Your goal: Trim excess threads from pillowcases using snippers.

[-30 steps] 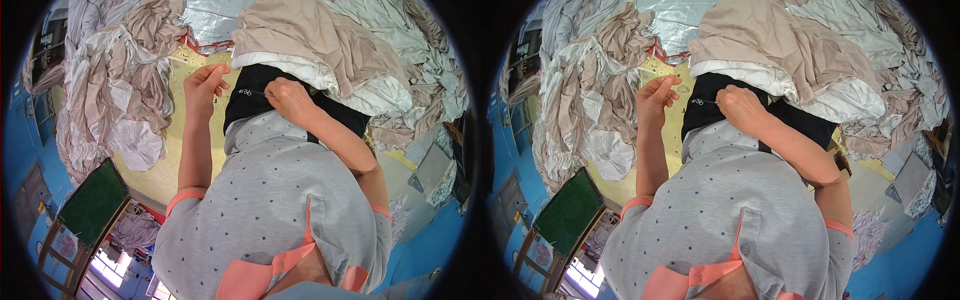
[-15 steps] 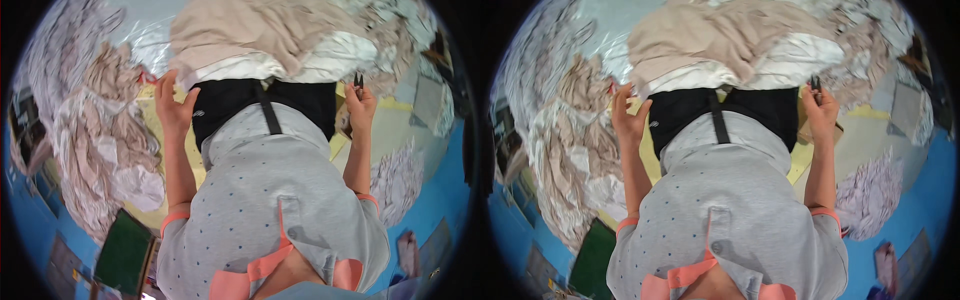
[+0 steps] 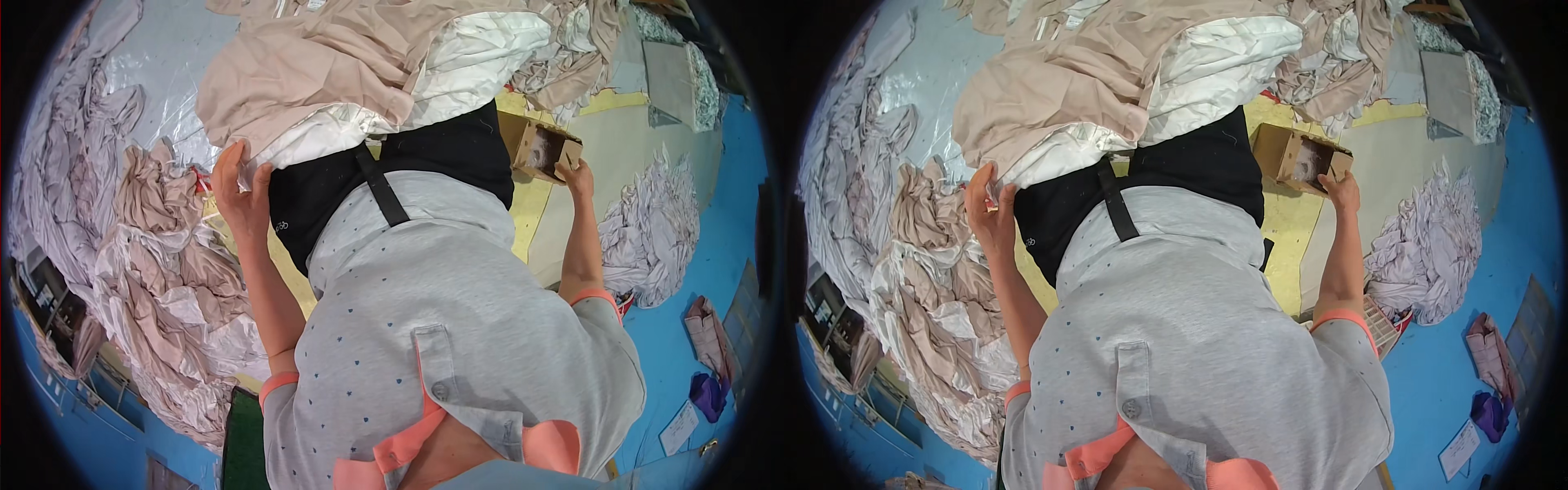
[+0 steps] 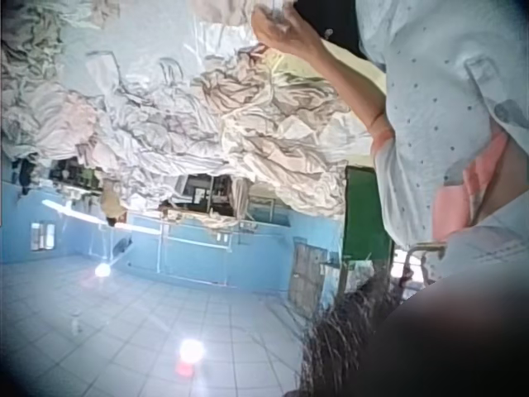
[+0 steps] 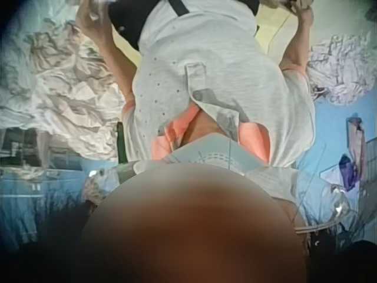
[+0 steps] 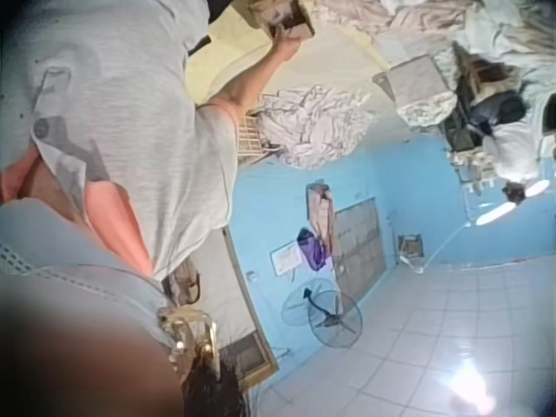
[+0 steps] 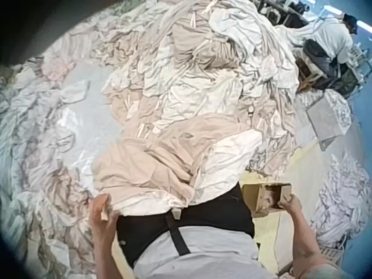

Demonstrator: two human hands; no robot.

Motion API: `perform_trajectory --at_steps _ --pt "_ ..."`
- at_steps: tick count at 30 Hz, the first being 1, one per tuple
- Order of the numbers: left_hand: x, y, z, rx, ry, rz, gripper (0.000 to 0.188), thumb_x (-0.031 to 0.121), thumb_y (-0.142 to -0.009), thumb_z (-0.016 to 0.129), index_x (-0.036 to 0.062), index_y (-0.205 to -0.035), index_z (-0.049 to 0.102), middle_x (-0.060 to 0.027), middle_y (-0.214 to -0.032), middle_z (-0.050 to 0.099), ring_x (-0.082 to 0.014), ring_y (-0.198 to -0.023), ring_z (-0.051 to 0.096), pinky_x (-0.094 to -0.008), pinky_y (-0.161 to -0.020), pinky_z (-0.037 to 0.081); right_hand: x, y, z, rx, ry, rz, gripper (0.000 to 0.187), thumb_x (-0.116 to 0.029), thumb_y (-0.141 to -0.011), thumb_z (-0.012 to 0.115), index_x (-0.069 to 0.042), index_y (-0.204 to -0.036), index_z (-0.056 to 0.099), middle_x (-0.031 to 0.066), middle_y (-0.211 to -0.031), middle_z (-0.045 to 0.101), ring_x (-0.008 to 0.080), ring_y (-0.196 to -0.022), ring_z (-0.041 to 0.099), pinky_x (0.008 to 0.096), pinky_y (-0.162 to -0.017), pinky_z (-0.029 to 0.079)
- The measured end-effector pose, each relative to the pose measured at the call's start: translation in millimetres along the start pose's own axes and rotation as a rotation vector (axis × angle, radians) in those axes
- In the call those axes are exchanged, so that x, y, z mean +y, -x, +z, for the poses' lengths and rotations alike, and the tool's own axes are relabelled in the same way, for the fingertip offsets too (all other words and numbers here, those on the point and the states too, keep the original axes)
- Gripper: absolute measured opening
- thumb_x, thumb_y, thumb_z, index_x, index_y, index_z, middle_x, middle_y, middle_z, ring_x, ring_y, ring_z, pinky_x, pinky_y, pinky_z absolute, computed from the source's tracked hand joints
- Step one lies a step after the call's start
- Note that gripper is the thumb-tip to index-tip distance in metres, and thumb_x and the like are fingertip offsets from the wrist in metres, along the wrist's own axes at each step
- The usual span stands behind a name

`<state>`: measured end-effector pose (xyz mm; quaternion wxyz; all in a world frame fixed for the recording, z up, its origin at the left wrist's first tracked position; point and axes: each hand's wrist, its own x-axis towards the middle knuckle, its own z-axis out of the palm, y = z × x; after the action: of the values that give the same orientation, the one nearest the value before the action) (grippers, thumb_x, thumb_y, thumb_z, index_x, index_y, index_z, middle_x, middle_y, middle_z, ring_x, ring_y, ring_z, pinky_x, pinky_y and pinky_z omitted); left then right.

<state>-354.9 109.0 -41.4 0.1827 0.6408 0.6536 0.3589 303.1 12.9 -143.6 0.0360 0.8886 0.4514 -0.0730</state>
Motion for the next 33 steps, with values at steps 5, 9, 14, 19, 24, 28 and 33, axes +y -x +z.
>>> perform_trajectory --at_steps 5,9,14,19,24,28,33 --pt "-7.0 -1.3 -9.8 -0.041 0.019 -0.02 0.038 0.001 -0.071 0.075 0.0043 -0.106 0.062 -0.0107 -0.105 0.061 -0.0254 -0.099 0.057 -0.0336 -0.087 0.045 -77.7 0.7 -38.9 -0.221 -0.131 0.123 0.047 -0.042 -0.082 0.062 -0.007 -0.113 0.065 0.0179 -0.1 0.067 0.0318 -0.093 0.064 0.0388 -0.078 0.047" --pt "-18.3 -3.9 -13.8 -0.085 0.001 -0.028 0.035 -0.004 -0.073 0.071 0.0047 -0.105 0.062 -0.0076 -0.103 0.062 -0.0212 -0.096 0.059 -0.0314 -0.083 0.046 -168.9 21.7 -72.9 -0.064 -0.558 -0.242 0.037 -0.03 -0.094 0.053 0.0 -0.114 0.061 0.0094 -0.081 0.065 0.015 -0.067 0.056 0.0278 -0.064 0.045" --pt "-26.8 -3.9 -11.5 -0.066 0.031 -0.112 0.035 -0.003 -0.075 0.069 0.0054 -0.108 0.061 -0.007 -0.108 0.062 -0.0177 -0.097 0.06 -0.0296 -0.078 0.049 -294.3 68.6 -117.2 -0.028 -0.889 -0.635 0.024 -0.009 -0.093 0.053 -0.002 -0.115 0.06 0.0061 -0.086 0.061 0.0081 -0.062 0.048 0.0229 -0.059 0.042" --pt "-44.7 1.5 -4.3 0.059 0.111 -0.035 0.033 -0.009 -0.07 0.063 0.0041 -0.101 0.061 -0.0115 -0.102 0.063 -0.0247 -0.093 0.061 -0.0324 -0.081 0.049 -394.1 123.1 -127.0 -0.278 -0.912 -1.039 0.05 0.003 -0.07 0.072 -0.005 -0.117 0.058 0.0138 -0.108 0.061 0.0184 -0.064 0.053 0.0265 -0.06 0.046" --pt "-52.0 8.5 4.6 0.184 0.016 -0.102 0.022 -0.003 -0.079 0.064 0.0038 -0.101 0.064 -0.0063 -0.095 0.064 -0.0163 -0.088 0.06 -0.0264 -0.077 0.047 -444.1 133.7 -87.1 -0.222 -0.767 -1.225 0.043 0.004 -0.066 0.072 -0.004 -0.107 0.061 0.013 -0.093 0.061 0.0255 -0.073 0.062 0.031 -0.064 0.05" --pt "-61.4 10.5 4.6 0.277 -0.146 -0.138 0.021 -0.005 -0.076 0.062 0.0048 -0.094 0.065 -0.0076 -0.092 0.066 -0.0221 -0.085 0.062 -0.0305 -0.076 0.048 -447.6 134.6 -86.9 -0.232 -0.818 -1.228 0.033 0.009 -0.064 0.069 -0.002 -0.094 0.063 0.0122 -0.081 0.061 0.0266 -0.071 0.063 0.0312 -0.061 0.05" --pt "-49.5 11.1 -13.9 0.497 -0.073 -0.17 0.024 -0.008 -0.073 0.063 0.0058 -0.092 0.067 -0.0076 -0.09 0.067 -0.0237 -0.084 0.063 -0.0328 -0.075 0.049 -434.3 120.1 -99.9 -0.104 -0.89 -1.319 0.037 0.018 -0.061 0.057 -0.001 -0.092 0.063 0.0098 -0.085 0.064 0.0169 -0.061 0.061 0.0244 -0.051 0.046"
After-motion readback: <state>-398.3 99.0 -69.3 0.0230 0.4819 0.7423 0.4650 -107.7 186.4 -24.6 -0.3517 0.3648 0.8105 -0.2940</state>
